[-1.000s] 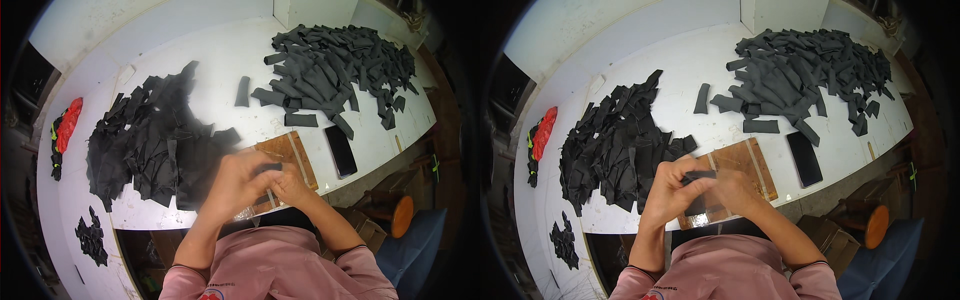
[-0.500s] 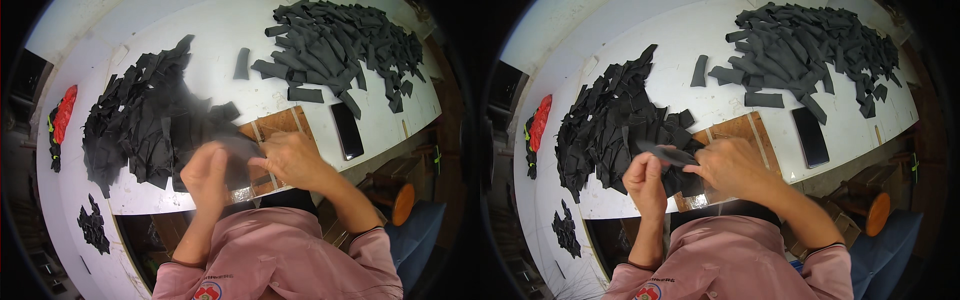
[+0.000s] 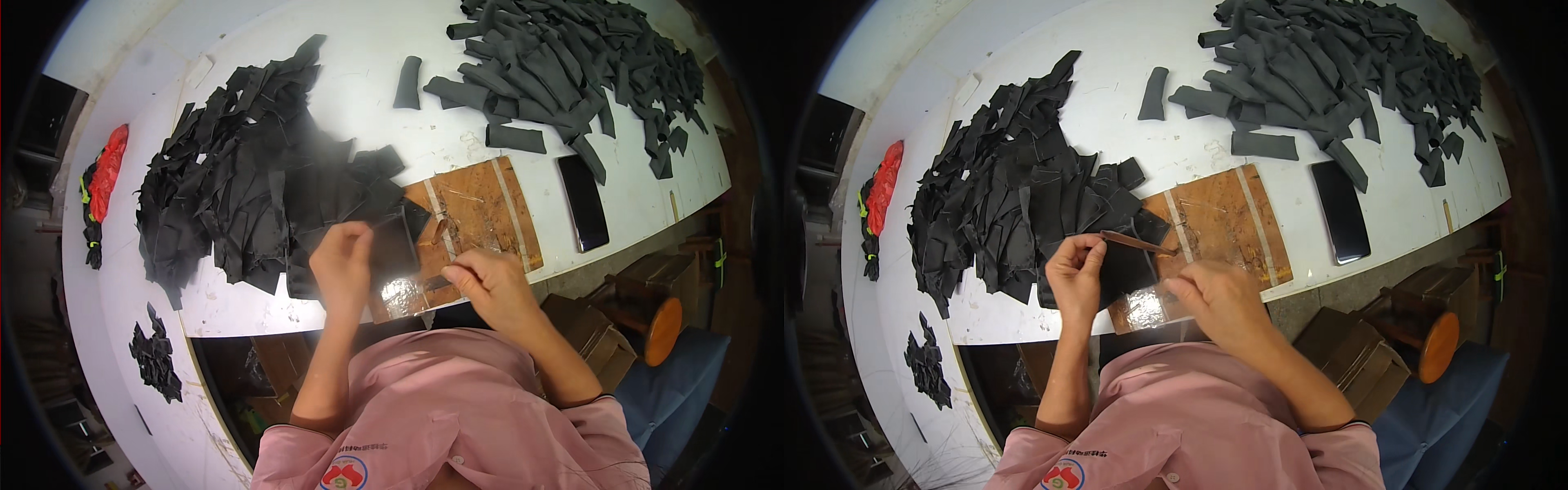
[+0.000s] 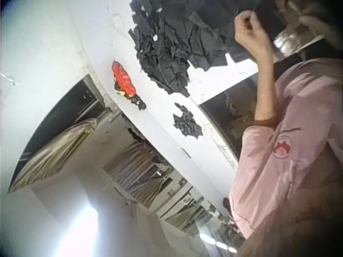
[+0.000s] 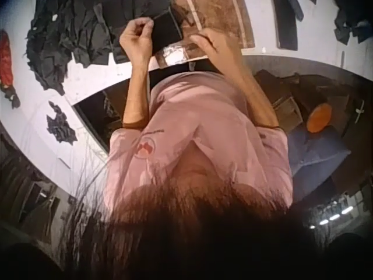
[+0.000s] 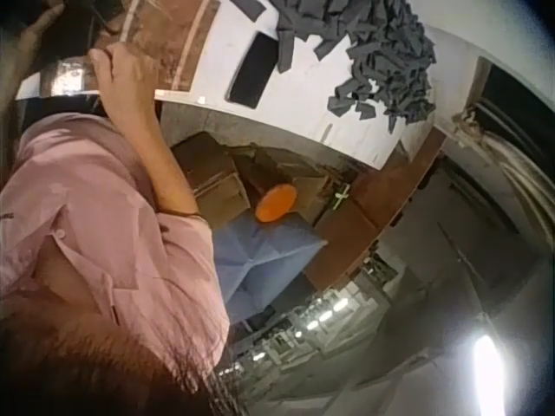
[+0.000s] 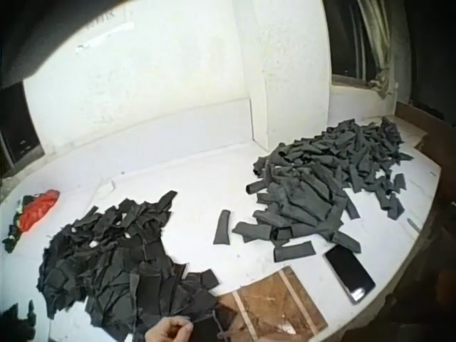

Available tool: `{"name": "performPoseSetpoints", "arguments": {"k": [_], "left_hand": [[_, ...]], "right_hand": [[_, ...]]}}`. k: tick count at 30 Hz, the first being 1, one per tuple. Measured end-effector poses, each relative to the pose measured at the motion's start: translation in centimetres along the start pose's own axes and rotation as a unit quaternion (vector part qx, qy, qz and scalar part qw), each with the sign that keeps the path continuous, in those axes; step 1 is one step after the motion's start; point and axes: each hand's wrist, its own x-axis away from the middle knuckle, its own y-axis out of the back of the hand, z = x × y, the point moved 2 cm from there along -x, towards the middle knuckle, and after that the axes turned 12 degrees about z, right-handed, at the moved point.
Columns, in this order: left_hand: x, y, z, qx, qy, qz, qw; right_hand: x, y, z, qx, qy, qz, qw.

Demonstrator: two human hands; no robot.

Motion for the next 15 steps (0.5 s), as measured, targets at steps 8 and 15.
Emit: {"name": "performPoseSetpoints", "arguments": {"k": [8, 15], "left_hand": [[0.1, 3.5, -6.5, 0.282, 0.014, 0.164, 0.945], [2.3, 3.0, -4.6, 0.374, -0.007, 0.031, 0.927]], "right_hand": [[-1.1, -4.5, 0.5, -0.263, 0.062, 0.032, 0.962], [-2.2, -5.7, 2.0, -0.521, -0.016, 0.058, 0.851]]}}
